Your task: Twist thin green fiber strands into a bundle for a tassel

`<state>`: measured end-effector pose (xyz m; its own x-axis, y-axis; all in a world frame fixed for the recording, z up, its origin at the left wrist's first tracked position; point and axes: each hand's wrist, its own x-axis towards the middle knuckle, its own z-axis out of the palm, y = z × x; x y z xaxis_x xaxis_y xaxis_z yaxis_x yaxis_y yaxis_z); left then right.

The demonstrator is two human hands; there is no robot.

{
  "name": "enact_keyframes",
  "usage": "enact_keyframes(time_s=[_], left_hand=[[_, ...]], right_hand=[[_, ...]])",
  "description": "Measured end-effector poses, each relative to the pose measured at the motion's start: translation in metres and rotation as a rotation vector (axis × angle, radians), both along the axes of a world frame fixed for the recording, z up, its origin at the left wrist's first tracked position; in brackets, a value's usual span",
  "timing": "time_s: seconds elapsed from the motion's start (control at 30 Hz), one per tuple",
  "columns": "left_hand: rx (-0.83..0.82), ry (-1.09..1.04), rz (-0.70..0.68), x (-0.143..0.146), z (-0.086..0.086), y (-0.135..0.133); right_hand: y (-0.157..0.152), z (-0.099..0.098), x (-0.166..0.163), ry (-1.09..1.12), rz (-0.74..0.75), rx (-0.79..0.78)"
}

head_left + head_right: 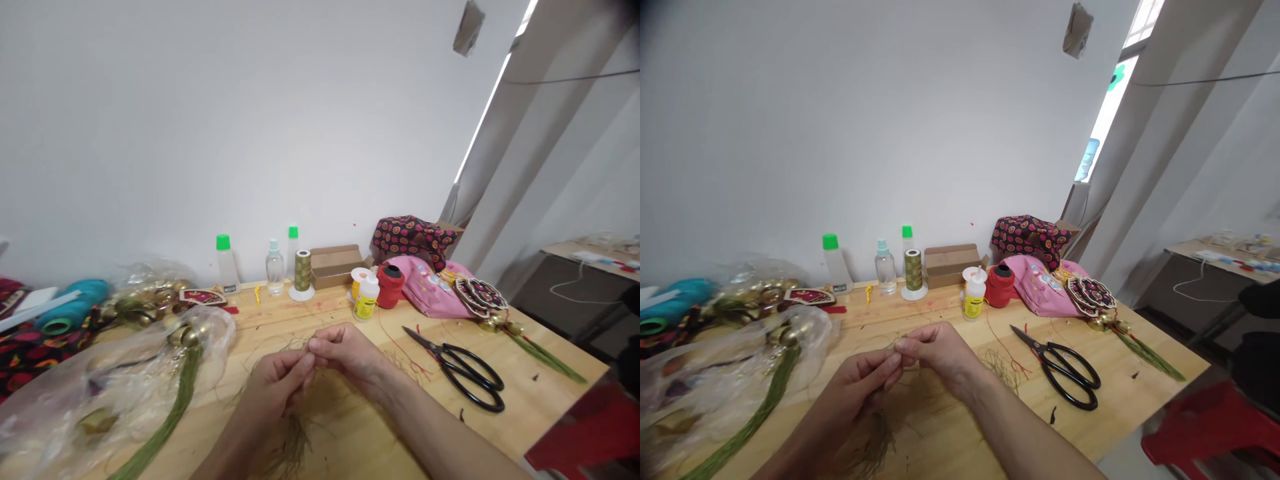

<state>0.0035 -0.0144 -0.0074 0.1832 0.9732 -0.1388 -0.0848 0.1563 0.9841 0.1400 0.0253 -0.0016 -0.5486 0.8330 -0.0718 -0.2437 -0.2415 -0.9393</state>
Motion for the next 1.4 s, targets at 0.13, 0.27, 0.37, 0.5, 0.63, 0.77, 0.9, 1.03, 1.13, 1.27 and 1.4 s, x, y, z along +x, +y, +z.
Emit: enact_keyframes(time_s=[0.13,0.27,0.37,0.5,0.63,0.77,0.9,1.03,1.13,1.27,1.4], left_hand=[[0.239,0.241,0.032,-0.001,-0.001,-0.001],[0.363,0.328,0.080,0.000,0.001,-0.004],[0.276,0.212,0.157,-0.004,0.003,-0.002],[0.263,0.075,0.306,-0.010,0.008,0.002],[0.206,-0.078,0.280,-0.011,0.012,0.001],[-0.050,-0.532,0.366,-0.013,0.016,0.001],[-0.224,-0.850,0.397,-0.019,0.016,0.004],[-0.215,-1.014,0.309,-0.029,0.015,0.007],[-0.138,-0.974,0.384,-0.035,0.016,0.007],[-0.055,-0.912,0.404,-0.035,0.016,0.008],[-0.051,-0.874,0.394,-0.031,0.016,0.007]], right_hand=[[-0.001,-0.006,-0.005,-0.004,-0.094,-0.024],[0.002,-0.007,-0.005,0.009,-0.097,0.002],[0.005,0.001,0.000,-0.061,-0.188,0.098],[-0.001,0.018,0.000,-0.157,-0.248,0.312],[-0.022,0.022,-0.020,-0.181,-0.020,0.495],[-0.041,0.006,-0.035,-0.279,-0.035,0.429],[-0.056,-0.013,-0.023,-0.431,-0.007,0.440],[-0.067,-0.018,0.010,-0.644,0.004,0.661],[-0.068,-0.008,0.048,-0.784,-0.046,0.802],[-0.061,0.006,0.104,-1.108,-0.157,0.815],[-0.060,0.004,0.124,-1.284,-0.135,0.765]])
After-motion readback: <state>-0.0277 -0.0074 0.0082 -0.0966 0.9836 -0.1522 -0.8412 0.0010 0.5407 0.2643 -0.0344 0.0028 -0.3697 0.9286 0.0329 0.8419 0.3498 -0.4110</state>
